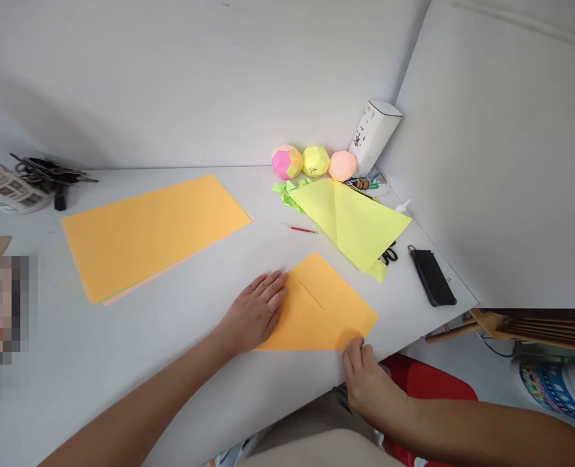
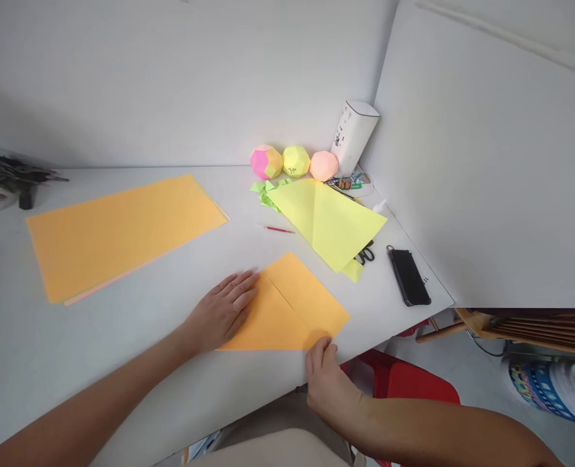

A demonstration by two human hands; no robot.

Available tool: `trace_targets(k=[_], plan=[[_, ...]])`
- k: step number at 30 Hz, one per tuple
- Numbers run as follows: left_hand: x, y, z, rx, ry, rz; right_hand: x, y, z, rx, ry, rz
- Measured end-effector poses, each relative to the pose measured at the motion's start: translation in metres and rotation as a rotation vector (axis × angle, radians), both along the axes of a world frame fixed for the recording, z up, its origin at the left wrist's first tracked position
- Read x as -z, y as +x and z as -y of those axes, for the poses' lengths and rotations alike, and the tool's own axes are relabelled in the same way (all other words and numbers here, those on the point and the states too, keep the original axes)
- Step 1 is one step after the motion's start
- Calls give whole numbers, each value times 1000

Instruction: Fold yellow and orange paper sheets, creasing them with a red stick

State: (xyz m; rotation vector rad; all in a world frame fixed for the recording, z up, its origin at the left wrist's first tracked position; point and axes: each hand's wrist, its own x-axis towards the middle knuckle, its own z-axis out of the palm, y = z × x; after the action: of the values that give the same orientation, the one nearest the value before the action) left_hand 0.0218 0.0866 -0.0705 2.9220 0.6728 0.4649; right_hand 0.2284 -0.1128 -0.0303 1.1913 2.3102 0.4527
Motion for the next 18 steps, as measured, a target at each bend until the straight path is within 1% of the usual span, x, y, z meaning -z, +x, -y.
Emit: trace_targets(k=[5, 7, 9, 11, 13, 15, 16, 17, 18], plan=[[1, 0, 1, -6, -5, 12, 4, 7, 7, 25, 108, -82], [1, 0, 1, -6, -12, 11, 4, 7, 10, 42, 121, -89], [1, 0, 1, -4, -22, 21, 1, 9, 10, 78, 109, -81], [1, 1, 1, -5, -27, 39, -7, 15, 6, 122, 34, -112], [2, 1, 1, -1, -18, 50, -23, 28, -8, 185, -116, -232], [2, 1, 1, 9, 1, 47, -44, 43, -34, 274, -279, -416], [2, 1, 0, 15, 12, 42, -55, 49, -51, 321, -317, -493], [2, -1, -1, 21, 25, 34, -65, 54, -70, 358, -312, -561], [2, -3, -3, 28, 39, 25, -73, 57, -92, 398, -251, -613]])
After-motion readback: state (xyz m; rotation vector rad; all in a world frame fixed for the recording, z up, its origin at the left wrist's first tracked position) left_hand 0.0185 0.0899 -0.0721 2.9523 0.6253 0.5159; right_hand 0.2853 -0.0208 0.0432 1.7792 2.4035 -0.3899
